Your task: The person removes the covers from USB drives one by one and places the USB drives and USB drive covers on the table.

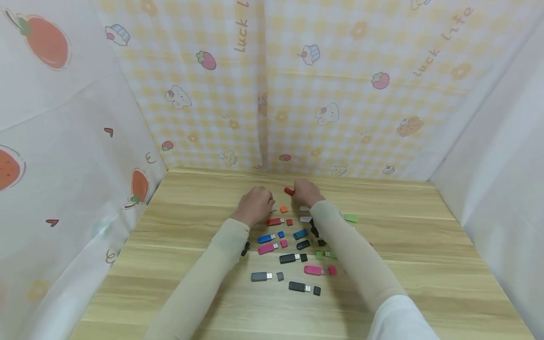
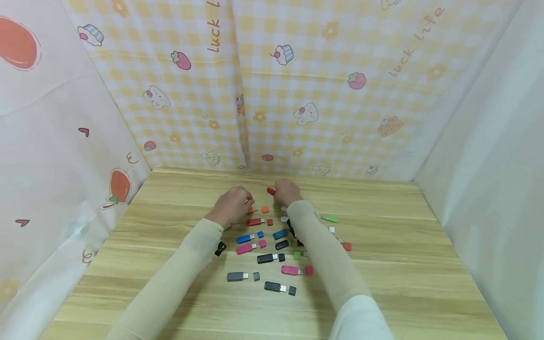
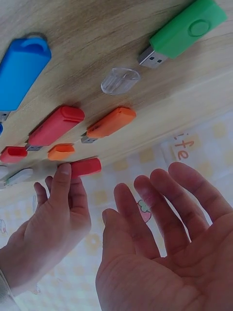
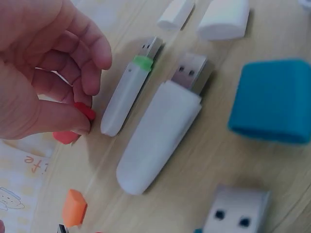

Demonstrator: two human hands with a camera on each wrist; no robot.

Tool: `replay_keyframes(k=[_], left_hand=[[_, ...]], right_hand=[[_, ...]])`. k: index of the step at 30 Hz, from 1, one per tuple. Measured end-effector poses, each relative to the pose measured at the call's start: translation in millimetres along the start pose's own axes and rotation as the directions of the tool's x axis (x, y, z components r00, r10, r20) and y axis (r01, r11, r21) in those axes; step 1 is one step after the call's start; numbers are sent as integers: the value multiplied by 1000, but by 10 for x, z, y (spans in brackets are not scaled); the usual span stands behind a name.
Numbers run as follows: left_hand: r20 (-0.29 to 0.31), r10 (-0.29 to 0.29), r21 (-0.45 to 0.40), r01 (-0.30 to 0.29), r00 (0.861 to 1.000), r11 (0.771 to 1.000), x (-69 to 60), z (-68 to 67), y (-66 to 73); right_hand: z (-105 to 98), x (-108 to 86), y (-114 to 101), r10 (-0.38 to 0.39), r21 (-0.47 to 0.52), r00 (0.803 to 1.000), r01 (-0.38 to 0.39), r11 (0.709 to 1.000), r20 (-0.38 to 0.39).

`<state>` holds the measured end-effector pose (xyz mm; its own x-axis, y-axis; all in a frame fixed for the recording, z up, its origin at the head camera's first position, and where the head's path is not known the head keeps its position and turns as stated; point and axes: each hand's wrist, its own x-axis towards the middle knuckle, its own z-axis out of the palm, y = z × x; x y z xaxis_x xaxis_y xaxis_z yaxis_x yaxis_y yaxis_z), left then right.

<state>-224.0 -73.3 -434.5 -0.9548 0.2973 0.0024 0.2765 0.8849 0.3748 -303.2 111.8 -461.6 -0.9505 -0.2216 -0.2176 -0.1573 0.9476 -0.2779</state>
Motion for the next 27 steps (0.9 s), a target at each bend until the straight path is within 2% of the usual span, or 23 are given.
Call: replay_keyframes(k=[8,15,21,27], left_hand=[[-27,6,-31,-7,1000,1000,-27,-14,23],[-97,33,-48,-38,995,998,-51,-51,84],[-124,121,-22,-125,985,992,-43,-81,210],[-128,247,50,-243,960,969,-46,-85,313]], right_hand=[[-124,-120,168,-57,24,998,57,998,-30],[-301,-392,142,-146,43,984,151,988,-99],[-347,-684,68,-264,30,950,273,962,-169],[-361,-894,-11,-355,-15,903,363,932,-243]])
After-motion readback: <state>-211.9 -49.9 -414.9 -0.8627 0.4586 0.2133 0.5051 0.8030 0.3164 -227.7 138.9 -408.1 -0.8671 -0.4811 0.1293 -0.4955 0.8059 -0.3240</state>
